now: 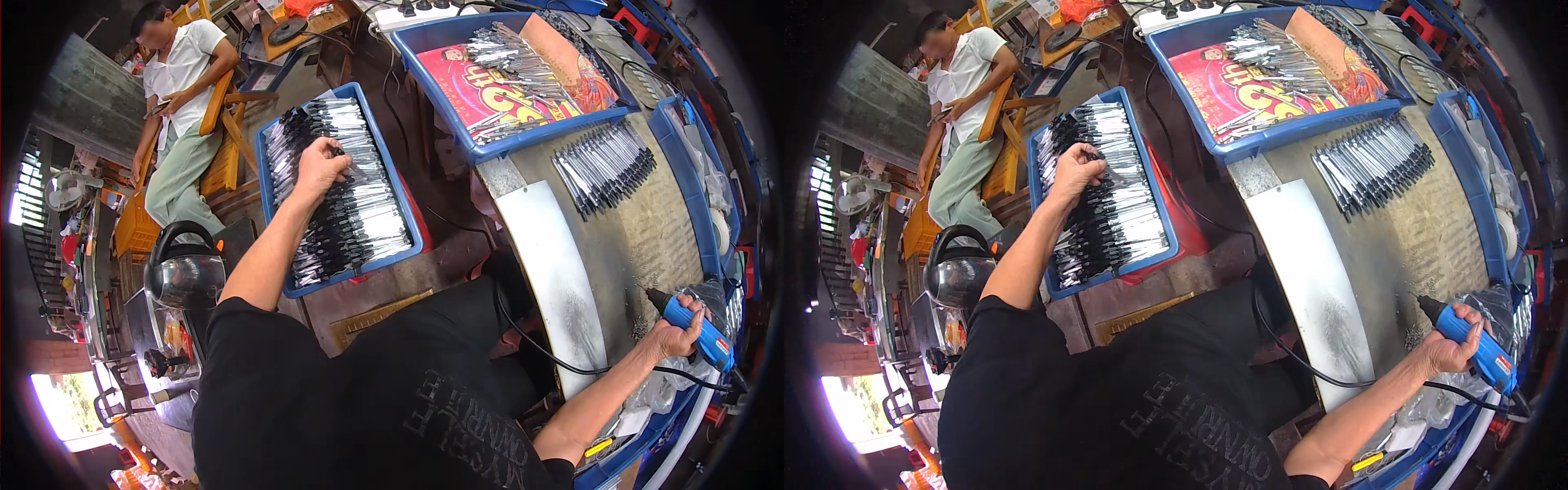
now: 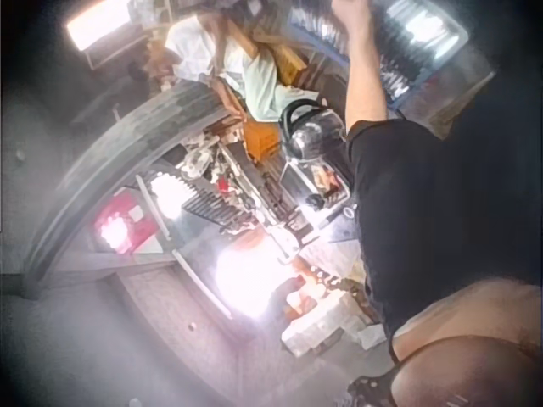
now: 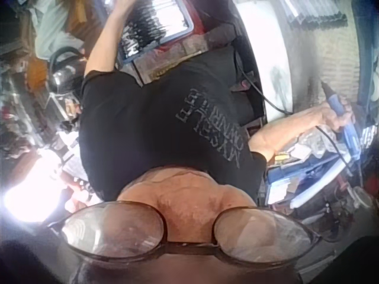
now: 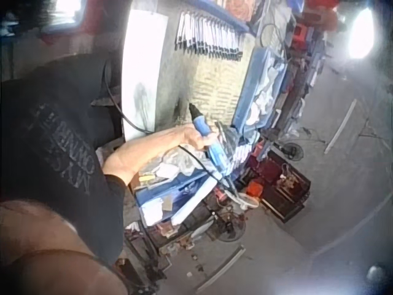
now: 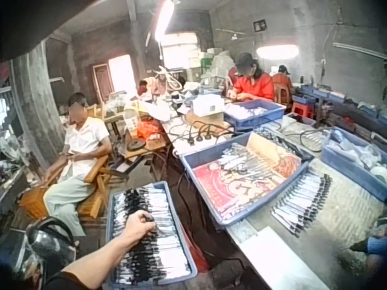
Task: The person assembles metal components using an electric screwdriver, taking parts from the table and trays, fastening them together, and placing the assembled pieces into a tray.
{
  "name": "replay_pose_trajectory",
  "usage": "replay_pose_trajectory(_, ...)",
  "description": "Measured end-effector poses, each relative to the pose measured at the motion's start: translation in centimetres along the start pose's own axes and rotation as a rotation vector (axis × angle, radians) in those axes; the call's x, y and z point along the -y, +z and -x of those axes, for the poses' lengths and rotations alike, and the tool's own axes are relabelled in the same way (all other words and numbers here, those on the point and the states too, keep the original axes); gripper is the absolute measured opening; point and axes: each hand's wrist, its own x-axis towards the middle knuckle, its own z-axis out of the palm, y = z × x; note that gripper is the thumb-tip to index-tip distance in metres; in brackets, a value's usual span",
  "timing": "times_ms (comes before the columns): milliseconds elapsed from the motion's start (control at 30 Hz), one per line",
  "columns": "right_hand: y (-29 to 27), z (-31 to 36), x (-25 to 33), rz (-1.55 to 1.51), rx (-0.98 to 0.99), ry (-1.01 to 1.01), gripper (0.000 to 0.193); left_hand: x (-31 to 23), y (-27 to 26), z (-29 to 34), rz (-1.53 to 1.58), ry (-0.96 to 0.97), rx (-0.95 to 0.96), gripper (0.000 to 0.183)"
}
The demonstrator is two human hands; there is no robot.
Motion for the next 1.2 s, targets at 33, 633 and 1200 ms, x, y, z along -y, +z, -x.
replay_pose_trajectory(33, -0.1, 0.0, 0.0, 0.001, 0.001, 0.0, 0.026, 0.3, 0.4, 0.3, 0.039, -0.041, -0.032, 0.02)
replay_pose_trajectory(633, -0.8, -0.3, -0.2, -0.031, 0.019, 0.026, 0.022, 3.2, 1.1, 4.2, -1.126, 0.425, -0.158, 0.022)
replay_pose_trajectory(1200, -0.1, 0.1, -0.1, -0.015, 0.016, 0.019, 0.027, 4.1, 0.0, 2.9, -1.114, 0.454, -0.108, 0.035)
